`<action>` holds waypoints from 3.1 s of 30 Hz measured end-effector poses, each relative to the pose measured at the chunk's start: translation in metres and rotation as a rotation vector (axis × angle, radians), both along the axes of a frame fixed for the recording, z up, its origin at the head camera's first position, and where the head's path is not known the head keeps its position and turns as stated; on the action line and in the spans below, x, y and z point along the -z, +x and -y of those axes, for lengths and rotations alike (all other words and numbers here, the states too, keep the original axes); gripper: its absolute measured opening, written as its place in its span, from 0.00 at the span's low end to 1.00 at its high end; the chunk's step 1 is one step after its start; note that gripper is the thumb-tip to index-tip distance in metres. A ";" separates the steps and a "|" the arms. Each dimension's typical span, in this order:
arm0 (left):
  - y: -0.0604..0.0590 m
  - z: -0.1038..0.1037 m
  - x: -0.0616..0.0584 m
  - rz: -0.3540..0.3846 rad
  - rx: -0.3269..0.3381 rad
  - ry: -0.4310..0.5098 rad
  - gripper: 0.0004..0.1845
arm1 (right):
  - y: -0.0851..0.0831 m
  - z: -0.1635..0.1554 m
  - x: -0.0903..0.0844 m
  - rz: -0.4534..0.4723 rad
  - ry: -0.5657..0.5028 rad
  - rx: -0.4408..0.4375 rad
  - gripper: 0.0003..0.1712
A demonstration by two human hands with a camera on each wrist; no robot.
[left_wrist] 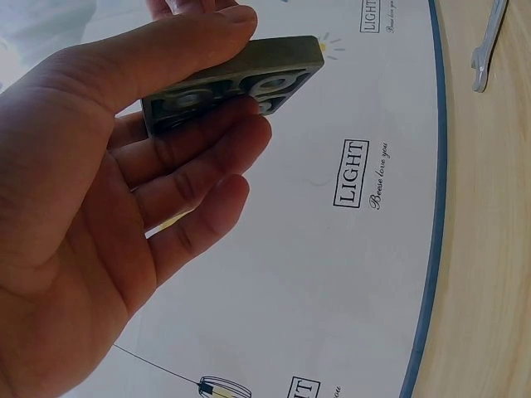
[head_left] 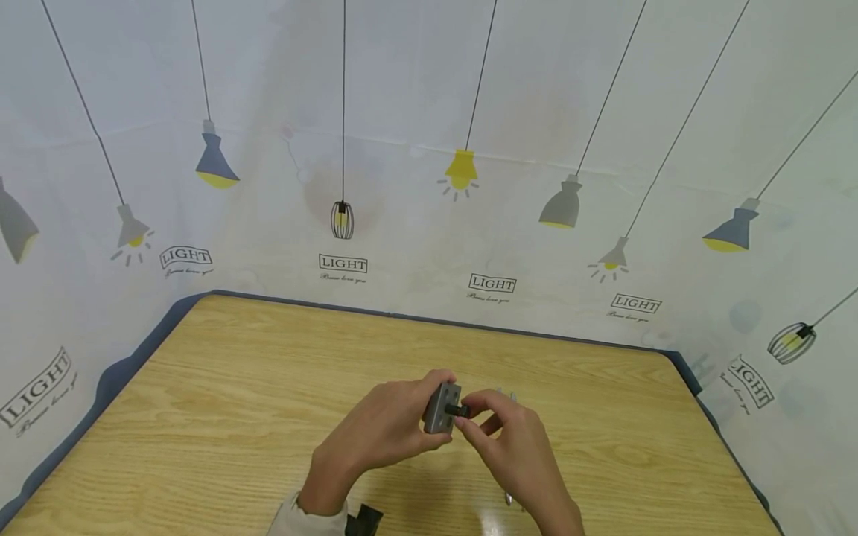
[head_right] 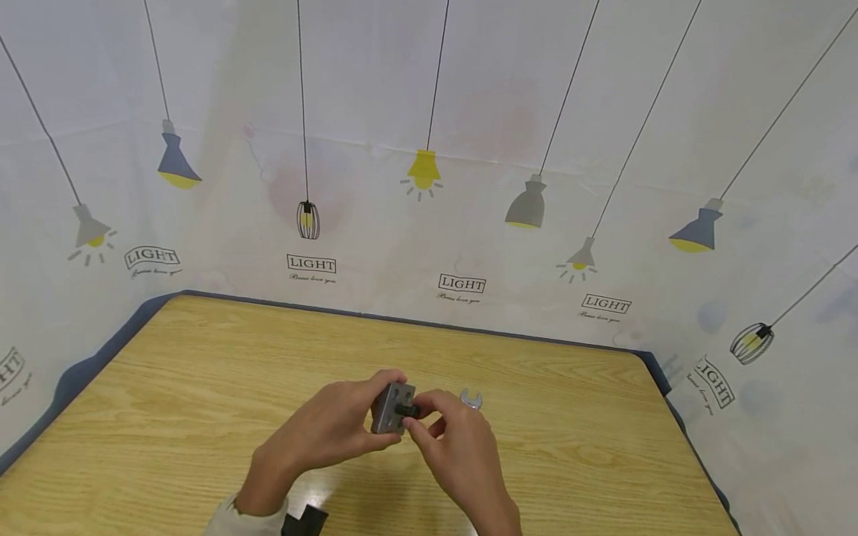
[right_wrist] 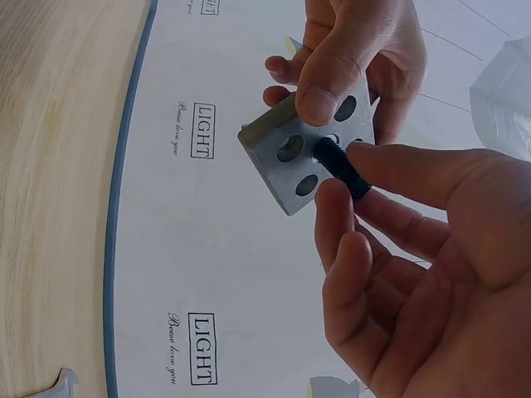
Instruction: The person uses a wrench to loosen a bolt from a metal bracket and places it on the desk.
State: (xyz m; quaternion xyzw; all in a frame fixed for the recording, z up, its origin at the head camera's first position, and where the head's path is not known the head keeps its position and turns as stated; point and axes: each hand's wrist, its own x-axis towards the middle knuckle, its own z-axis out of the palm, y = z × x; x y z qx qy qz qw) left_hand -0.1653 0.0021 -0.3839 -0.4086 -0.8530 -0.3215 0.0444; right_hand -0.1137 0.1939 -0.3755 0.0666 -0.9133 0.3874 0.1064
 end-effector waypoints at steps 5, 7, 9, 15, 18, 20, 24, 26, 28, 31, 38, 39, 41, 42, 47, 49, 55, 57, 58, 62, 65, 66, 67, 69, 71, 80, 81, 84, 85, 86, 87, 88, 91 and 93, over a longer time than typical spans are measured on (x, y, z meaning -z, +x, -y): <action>0.000 0.000 0.001 0.000 -0.002 -0.001 0.31 | 0.000 0.000 0.001 -0.011 -0.001 -0.001 0.08; 0.000 0.000 0.001 0.002 -0.003 -0.002 0.31 | 0.000 0.000 0.001 -0.013 0.002 -0.001 0.08; 0.000 0.000 0.001 0.003 -0.003 -0.002 0.31 | 0.000 0.000 0.001 -0.014 0.006 -0.001 0.09; -0.001 0.000 0.001 0.005 0.000 -0.002 0.31 | 0.000 0.000 0.001 -0.018 0.013 -0.009 0.09; -0.001 0.000 0.001 0.004 0.002 0.001 0.32 | 0.001 0.000 0.001 -0.012 0.009 -0.009 0.10; -0.001 0.000 0.001 0.003 0.004 0.004 0.32 | 0.001 0.000 0.000 -0.008 0.006 -0.009 0.10; -0.001 0.000 0.000 0.004 0.004 0.005 0.31 | 0.001 0.000 0.000 0.001 -0.001 -0.010 0.10; -0.001 0.000 0.001 0.002 0.002 0.002 0.31 | 0.001 0.000 0.000 0.004 -0.004 -0.014 0.10; -0.001 0.000 0.001 0.000 0.000 0.003 0.31 | 0.001 0.000 0.000 0.012 -0.004 -0.019 0.11; -0.001 0.001 0.002 -0.007 0.000 0.008 0.30 | 0.001 0.001 0.001 0.038 -0.004 -0.035 0.11; 0.000 0.001 0.002 -0.029 -0.008 0.010 0.30 | 0.001 0.000 0.002 0.114 -0.054 -0.019 0.17; 0.000 0.001 0.002 -0.032 -0.008 0.009 0.30 | 0.001 0.000 0.002 0.123 -0.066 -0.005 0.17; 0.000 0.001 0.001 -0.031 -0.008 0.009 0.30 | 0.000 0.000 0.001 0.128 -0.079 0.018 0.17; 0.000 0.001 0.001 -0.029 -0.007 0.010 0.30 | 0.000 0.000 0.001 0.133 -0.083 0.026 0.16; 0.000 0.001 0.000 -0.010 -0.008 0.009 0.31 | 0.000 -0.002 0.000 0.161 -0.077 0.044 0.17; 0.000 0.001 0.000 -0.008 -0.010 0.007 0.31 | -0.001 -0.001 0.000 0.170 -0.069 0.044 0.19; 0.000 0.000 0.000 -0.007 -0.004 0.007 0.32 | -0.001 0.000 0.000 0.185 -0.063 0.040 0.21; 0.001 0.000 0.000 -0.006 -0.003 0.007 0.32 | -0.001 0.000 0.000 0.186 -0.065 0.042 0.20; 0.001 0.000 0.000 -0.005 -0.005 0.005 0.33 | -0.001 0.000 0.000 0.185 -0.067 0.043 0.20; 0.001 0.000 0.000 -0.004 -0.011 0.002 0.33 | -0.001 0.000 0.000 0.178 -0.071 0.042 0.19; 0.002 0.000 -0.001 -0.004 -0.014 0.001 0.33 | 0.000 0.001 0.001 0.169 -0.075 0.038 0.20; 0.002 0.000 -0.001 -0.004 -0.014 0.001 0.33 | 0.000 0.001 0.001 0.167 -0.077 0.037 0.20; 0.002 0.000 -0.001 -0.006 -0.014 0.000 0.33 | 0.000 0.001 0.001 0.166 -0.078 0.037 0.20; 0.001 0.000 -0.001 -0.006 -0.015 0.000 0.33 | 0.000 0.001 0.001 0.163 -0.078 0.036 0.19; 0.001 0.000 -0.001 -0.005 -0.014 0.001 0.33 | 0.000 0.001 0.001 0.163 -0.078 0.036 0.19; 0.001 0.000 -0.001 0.004 0.000 0.006 0.32 | 0.000 0.001 0.000 0.166 -0.062 0.029 0.16; 0.001 0.000 -0.001 0.004 0.001 0.007 0.32 | 0.000 0.001 0.000 0.166 -0.060 0.029 0.15; 0.000 0.000 0.000 0.006 0.005 0.008 0.32 | 0.000 0.001 0.000 0.166 -0.056 0.026 0.13; 0.000 0.000 0.000 0.006 0.005 0.008 0.32 | 0.000 0.001 0.000 0.165 -0.054 0.025 0.13; 0.000 0.000 0.000 0.007 0.005 0.008 0.32 | 0.000 0.001 0.000 0.162 -0.051 0.024 0.13; 0.000 0.000 0.000 0.007 0.005 0.007 0.32 | 0.000 0.001 0.000 0.160 -0.047 0.023 0.13; 0.000 0.000 0.001 0.007 0.006 0.005 0.32 | 0.000 0.001 0.000 0.157 -0.045 0.020 0.13; 0.000 0.000 0.001 0.008 0.004 0.002 0.31 | 0.000 0.001 0.000 0.148 -0.033 0.017 0.13; 0.000 0.000 0.000 0.009 0.005 0.000 0.32 | 0.000 0.001 0.000 0.140 -0.026 0.016 0.12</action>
